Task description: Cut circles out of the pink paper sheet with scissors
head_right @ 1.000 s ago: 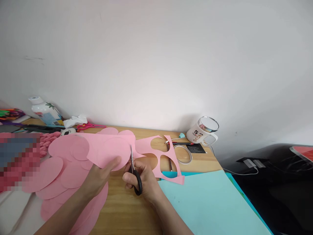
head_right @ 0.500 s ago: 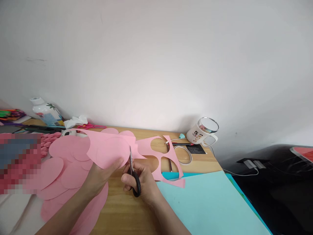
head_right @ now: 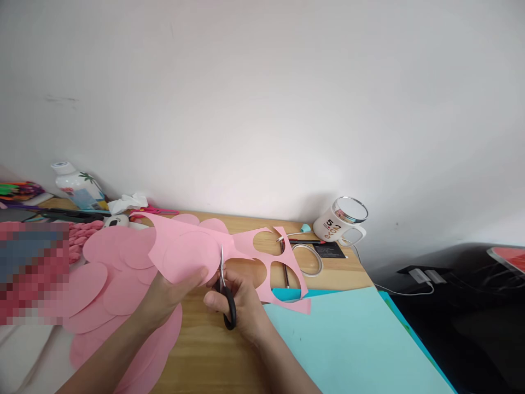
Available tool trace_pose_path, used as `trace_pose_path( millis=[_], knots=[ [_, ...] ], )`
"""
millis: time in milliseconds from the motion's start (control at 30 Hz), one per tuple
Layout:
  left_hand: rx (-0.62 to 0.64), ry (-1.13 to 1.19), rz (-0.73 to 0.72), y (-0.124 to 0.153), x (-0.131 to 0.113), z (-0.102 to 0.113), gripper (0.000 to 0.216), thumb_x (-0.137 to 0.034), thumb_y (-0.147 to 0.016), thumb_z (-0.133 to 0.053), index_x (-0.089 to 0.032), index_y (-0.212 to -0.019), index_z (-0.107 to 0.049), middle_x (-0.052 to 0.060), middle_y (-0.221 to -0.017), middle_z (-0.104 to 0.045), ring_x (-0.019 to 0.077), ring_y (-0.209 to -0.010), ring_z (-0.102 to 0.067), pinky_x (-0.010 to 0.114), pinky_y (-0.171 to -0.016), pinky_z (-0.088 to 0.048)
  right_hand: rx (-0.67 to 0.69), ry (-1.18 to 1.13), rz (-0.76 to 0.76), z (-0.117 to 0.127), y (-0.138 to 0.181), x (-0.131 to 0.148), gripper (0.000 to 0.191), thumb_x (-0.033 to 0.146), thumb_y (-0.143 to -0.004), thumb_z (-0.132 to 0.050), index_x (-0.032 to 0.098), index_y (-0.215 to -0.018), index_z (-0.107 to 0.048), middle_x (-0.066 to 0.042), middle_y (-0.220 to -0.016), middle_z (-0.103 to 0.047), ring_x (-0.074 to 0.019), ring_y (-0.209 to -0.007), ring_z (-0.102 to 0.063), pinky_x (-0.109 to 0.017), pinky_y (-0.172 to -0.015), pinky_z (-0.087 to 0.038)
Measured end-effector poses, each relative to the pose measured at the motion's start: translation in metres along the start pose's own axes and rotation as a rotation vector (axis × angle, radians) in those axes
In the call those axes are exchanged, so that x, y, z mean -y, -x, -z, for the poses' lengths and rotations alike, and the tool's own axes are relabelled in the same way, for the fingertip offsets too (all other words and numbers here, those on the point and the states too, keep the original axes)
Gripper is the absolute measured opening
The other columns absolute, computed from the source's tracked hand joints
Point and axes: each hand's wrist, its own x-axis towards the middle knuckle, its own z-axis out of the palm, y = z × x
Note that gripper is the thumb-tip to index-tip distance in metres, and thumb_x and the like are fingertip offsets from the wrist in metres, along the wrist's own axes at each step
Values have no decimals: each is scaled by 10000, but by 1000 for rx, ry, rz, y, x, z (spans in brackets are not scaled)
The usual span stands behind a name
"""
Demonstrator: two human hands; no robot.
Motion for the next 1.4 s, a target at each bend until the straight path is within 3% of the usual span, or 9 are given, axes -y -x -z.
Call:
trace_pose_path(
  millis=[267, 567, 800, 1000, 1167, 1300, 1400],
  knots=[
    [57, -36, -16, -3, 7, 6, 119, -282, -767, -557, -178, -785, -612, 32, -800, -693, 216, -942, -604, 315, -826, -480, 2, 2, 0, 1, 1, -1, 243, 346, -699, -691, 158, -749, -546, 41, -544, -483, -99, -512, -417, -254, -539, -358],
    [35, -23, -49, -6, 12, 6, 173, -289, -776, -572, -172, -889, -631, 50, -996, -680, 197, -1001, -571, 307, -865, -461, 13, -26, 9, 2, 0, -2, 258, 377, -711, -678, 158, -724, -542, 53, -533, -455, -87, -468, -442, -234, -509, -369],
    [-8, -29, -47, -6, 13, 5, 215, -331, -768, -573, -158, -891, -612, 60, -932, -682, 223, -973, -589, 325, -812, -485, 7, -10, 19, -2, 0, -3, 273, 385, -723, -667, 165, -675, -511, 61, -485, -438, -91, -450, -430, -240, -501, -382],
    [35, -53, -27, -5, 8, 5, 154, -319, -762, -564, -172, -784, -604, 43, -815, -682, 237, -931, -607, 342, -795, -492, 4, 27, 22, -4, -1, -4, 299, 410, -701, -684, 162, -784, -540, 46, -536, -466, -104, -507, -439, -245, -530, -354],
    [56, -83, -34, -4, 8, 7, 178, -282, -757, -574, -177, -898, -599, 55, -944, -678, 229, -982, -583, 355, -860, -464, -23, 40, 10, -3, -2, -1, 356, 456, -638, -720, 178, -766, -539, 61, -555, -367, -96, -513, -349, -250, -540, -328],
    [63, -89, -42, -4, 6, 7, 143, -289, -762, -567, -178, -846, -602, 55, -898, -674, 243, -1016, -569, 349, -846, -471, -30, 40, -7, -3, -1, 0, 379, 462, -607, -740, 185, -759, -529, 58, -572, -339, -98, -523, -303, -242, -511, -309],
    [62, -67, -49, -3, 3, 5, 118, -287, -757, -562, -183, -802, -594, 43, -837, -670, 224, -897, -610, 330, -788, -492, -26, 53, -3, -4, 0, 0, 368, 463, -627, -724, 181, -760, -528, 51, -587, -358, -101, -537, -320, -245, -524, -328]
  ],
)
